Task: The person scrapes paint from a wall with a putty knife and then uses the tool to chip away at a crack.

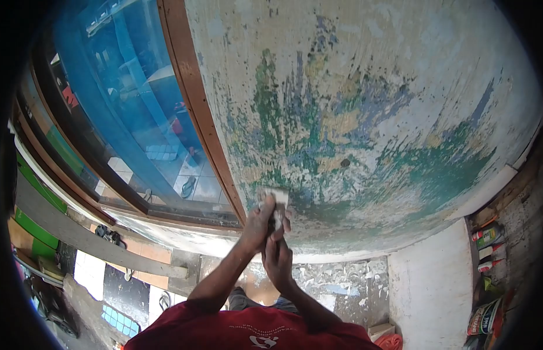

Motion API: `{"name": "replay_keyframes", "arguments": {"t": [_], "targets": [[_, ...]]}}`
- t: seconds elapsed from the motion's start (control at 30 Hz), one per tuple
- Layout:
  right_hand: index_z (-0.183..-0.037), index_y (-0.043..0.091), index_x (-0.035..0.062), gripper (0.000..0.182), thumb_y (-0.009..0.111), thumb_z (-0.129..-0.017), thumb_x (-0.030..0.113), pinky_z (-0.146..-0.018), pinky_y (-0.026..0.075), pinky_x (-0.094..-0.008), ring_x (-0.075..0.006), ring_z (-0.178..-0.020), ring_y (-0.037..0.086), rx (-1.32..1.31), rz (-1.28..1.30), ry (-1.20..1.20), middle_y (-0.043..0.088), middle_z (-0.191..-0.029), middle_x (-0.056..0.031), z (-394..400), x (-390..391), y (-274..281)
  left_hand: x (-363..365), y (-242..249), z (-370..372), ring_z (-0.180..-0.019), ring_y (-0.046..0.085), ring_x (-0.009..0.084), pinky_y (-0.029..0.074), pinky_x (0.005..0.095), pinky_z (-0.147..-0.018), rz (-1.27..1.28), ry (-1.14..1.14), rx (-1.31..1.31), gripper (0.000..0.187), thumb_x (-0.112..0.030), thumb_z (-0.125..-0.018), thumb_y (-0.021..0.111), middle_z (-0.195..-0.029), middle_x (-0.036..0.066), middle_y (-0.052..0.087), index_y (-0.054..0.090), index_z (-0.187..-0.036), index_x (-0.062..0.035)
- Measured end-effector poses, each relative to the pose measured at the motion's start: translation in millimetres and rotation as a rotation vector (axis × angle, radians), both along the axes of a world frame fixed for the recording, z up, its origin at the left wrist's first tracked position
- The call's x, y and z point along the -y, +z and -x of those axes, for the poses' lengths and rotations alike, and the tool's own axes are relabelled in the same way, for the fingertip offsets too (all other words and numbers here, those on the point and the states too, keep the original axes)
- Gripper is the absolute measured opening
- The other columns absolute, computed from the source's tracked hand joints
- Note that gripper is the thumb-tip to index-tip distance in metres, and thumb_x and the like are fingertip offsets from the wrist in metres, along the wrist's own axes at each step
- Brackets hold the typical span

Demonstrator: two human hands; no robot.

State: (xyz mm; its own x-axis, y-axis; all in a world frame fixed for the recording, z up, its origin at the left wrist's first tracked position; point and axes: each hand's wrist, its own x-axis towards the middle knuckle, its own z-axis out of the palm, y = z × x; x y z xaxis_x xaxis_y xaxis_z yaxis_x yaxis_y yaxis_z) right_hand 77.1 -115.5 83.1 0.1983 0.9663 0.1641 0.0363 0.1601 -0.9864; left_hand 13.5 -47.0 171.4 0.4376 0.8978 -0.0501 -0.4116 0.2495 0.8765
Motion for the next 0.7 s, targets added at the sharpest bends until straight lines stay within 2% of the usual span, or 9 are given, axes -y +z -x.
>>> {"name": "replay_keyframes", "arguments": {"t": [0.07,0.13,0.2,0.3,0.47,0.7], "targets": [[-0.101,0.045,0.0007,0.030,0.031,-0.095,0.027,-0.033,0.028,-0.0207,-0.0058,-0.038,0.037,0.067,-0.061,-0.002,0.041,-0.056,-0.0003,-1.4,-9.6,-8.1,-0.7,1.2,-0.5,-0.039,0.042,0.0076,0.032,0.0204,-0.036,-0.006,0.011,0.015,0.052,-0.045,-0.092,0.037,-0.060,0.009,0.058,0.058,-0.080,0.0016],[-0.097,0.048,-0.0025,0.028,0.038,-0.093,0.024,-0.042,0.038,-0.0303,-0.0242,-0.049,0.050,0.146,-0.031,-0.086,0.050,-0.061,-0.0136,1.1,1.8,-25.0,-1.9,-14.2,1.4,-0.039,0.043,0.0073,0.033,0.0199,-0.036,0.013,0.002,-0.026,0.051,-0.044,-0.092,0.036,-0.060,0.009,0.058,0.058,-0.080,0.0010],[-0.096,0.050,-0.0043,0.028,0.041,-0.091,0.021,-0.047,0.042,-0.0357,-0.0335,-0.055,0.057,0.035,0.008,-0.122,0.054,-0.063,-0.0208,3.8,9.2,-22.9,3.9,-24.2,-0.6,-0.039,0.043,0.0067,0.033,0.0191,-0.036,0.066,0.020,-0.048,0.050,-0.044,-0.092,0.037,-0.059,0.009,0.058,0.058,-0.081,0.0005],[-0.097,0.044,-0.0008,0.031,0.031,-0.096,0.027,-0.032,0.027,-0.0210,-0.0048,-0.036,0.035,0.144,-0.069,-0.067,0.041,-0.055,0.0001,1.5,-0.9,-21.5,0.9,-7.9,-0.7,-0.038,0.042,0.0068,0.033,0.0192,-0.036,0.031,0.045,-0.011,0.050,-0.043,-0.092,0.037,-0.058,0.008,0.057,0.058,-0.081,0.0003],[-0.094,0.047,-0.0016,0.030,0.032,-0.096,0.024,-0.032,0.027,-0.0220,-0.0058,-0.035,0.036,0.115,-0.021,-0.113,0.039,-0.049,0.0001,6.9,6.6,-20.9,3.3,-26.9,1.1,-0.038,0.042,0.0076,0.033,0.0200,-0.035,0.048,0.033,-0.033,0.048,-0.041,-0.093,0.036,-0.059,0.010,0.058,0.057,-0.081,0.0006],[-0.087,0.045,0.0005,0.027,0.032,-0.096,0.023,-0.032,0.027,-0.0213,-0.0051,-0.035,0.034,0.117,-0.087,-0.078,0.039,-0.051,0.0005,3.1,-3.2,-16.5,0.4,-9.7,-1.5,-0.037,0.042,0.0077,0.032,0.0196,-0.035,0.024,0.052,0.023,0.050,-0.043,-0.092,0.036,-0.058,0.009,0.057,0.056,-0.080,0.0013]]}}
